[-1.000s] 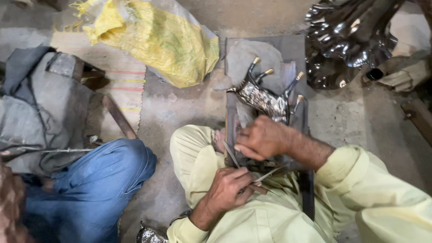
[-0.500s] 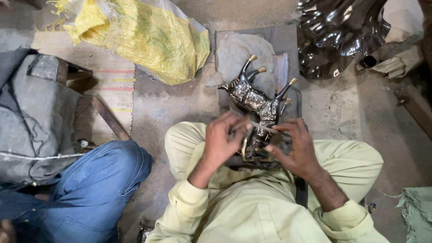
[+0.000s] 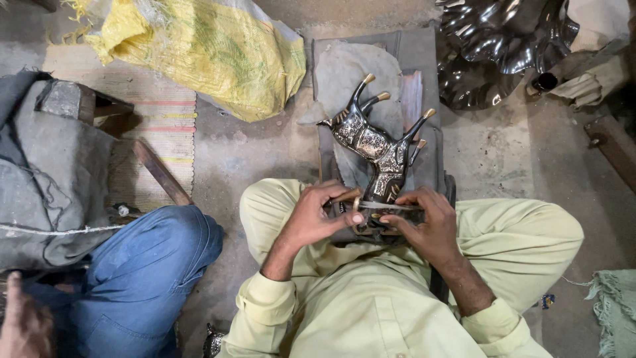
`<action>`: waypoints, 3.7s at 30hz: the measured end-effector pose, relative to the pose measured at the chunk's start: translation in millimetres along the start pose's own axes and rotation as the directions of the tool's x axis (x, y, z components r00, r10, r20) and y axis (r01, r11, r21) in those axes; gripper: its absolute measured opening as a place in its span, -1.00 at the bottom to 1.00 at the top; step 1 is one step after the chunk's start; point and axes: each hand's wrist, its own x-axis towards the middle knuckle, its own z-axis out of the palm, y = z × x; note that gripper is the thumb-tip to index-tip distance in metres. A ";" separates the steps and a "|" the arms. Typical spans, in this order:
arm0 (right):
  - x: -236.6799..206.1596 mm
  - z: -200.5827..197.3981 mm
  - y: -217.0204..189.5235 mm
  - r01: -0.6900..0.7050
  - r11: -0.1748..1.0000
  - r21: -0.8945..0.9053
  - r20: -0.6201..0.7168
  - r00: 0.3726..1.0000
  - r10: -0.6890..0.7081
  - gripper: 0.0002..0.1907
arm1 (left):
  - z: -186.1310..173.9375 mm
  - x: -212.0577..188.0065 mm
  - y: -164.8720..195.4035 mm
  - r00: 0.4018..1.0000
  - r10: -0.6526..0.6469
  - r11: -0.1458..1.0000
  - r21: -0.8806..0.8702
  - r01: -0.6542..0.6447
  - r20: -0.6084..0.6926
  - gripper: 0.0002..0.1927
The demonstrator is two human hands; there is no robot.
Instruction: The person sits cross-legged on the floor and uses a hammer and chisel to shape a metal goat figurine. They repeatedly strike the chisel against the figurine's body and legs, repositioning the object to access different areas.
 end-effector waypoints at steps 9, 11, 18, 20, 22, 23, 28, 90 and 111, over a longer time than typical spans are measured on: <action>12.4 2.9 -6.4 -0.034 0.996 -0.079 -0.076 0.997 0.028 -0.59 | -0.5 13.4 12.9 0.996 -0.059 0.995 -0.082 0.054 -0.067 -0.40; 12.9 2.7 -6.3 -0.021 0.999 -0.050 -0.064 0.998 0.018 -0.60 | -0.2 13.5 14.2 0.997 -0.039 0.998 -0.057 0.036 -0.065 -0.43; 1.6 1.4 24.4 0.074 0.996 0.048 -0.060 0.996 -0.071 -0.65 | -8.0 13.7 19.5 0.976 -0.136 0.989 -0.074 0.125 -0.172 -0.71; -7.8 1.8 41.5 -0.134 0.978 0.158 -0.034 0.990 0.140 -0.75 | -11.5 14.5 18.9 0.956 -0.251 0.964 -0.128 0.233 -0.152 -0.66; -21.8 -7.0 60.9 -0.268 0.940 0.210 -0.046 0.958 0.283 -0.81 | -16.6 16.4 15.7 0.956 -0.251 0.967 -0.089 0.239 -0.155 -0.65; -30.0 -12.3 69.4 -0.303 0.930 0.209 -0.081 0.942 0.325 -0.82 | -20.1 17.9 13.2 0.968 -0.192 0.981 -0.024 0.191 -0.163 -0.66; -69.6 -30.9 91.9 -0.596 0.692 -0.408 0.151 0.703 0.695 -0.43 | -28.5 38.6 1.1 0.972 -0.203 0.840 -0.531 0.109 -0.122 -0.76; 23.7 -142.6 50.6 -0.112 0.894 -0.434 -0.068 0.993 0.091 -0.59 | 19.1 132.0 45.4 0.894 0.325 0.818 0.383 -0.429 0.308 -0.68; 24.5 -148.5 36.2 -0.062 0.875 -0.480 -0.065 0.997 0.035 -0.64 | 17.3 132.2 34.1 0.863 0.413 0.814 0.306 -0.494 0.292 -0.60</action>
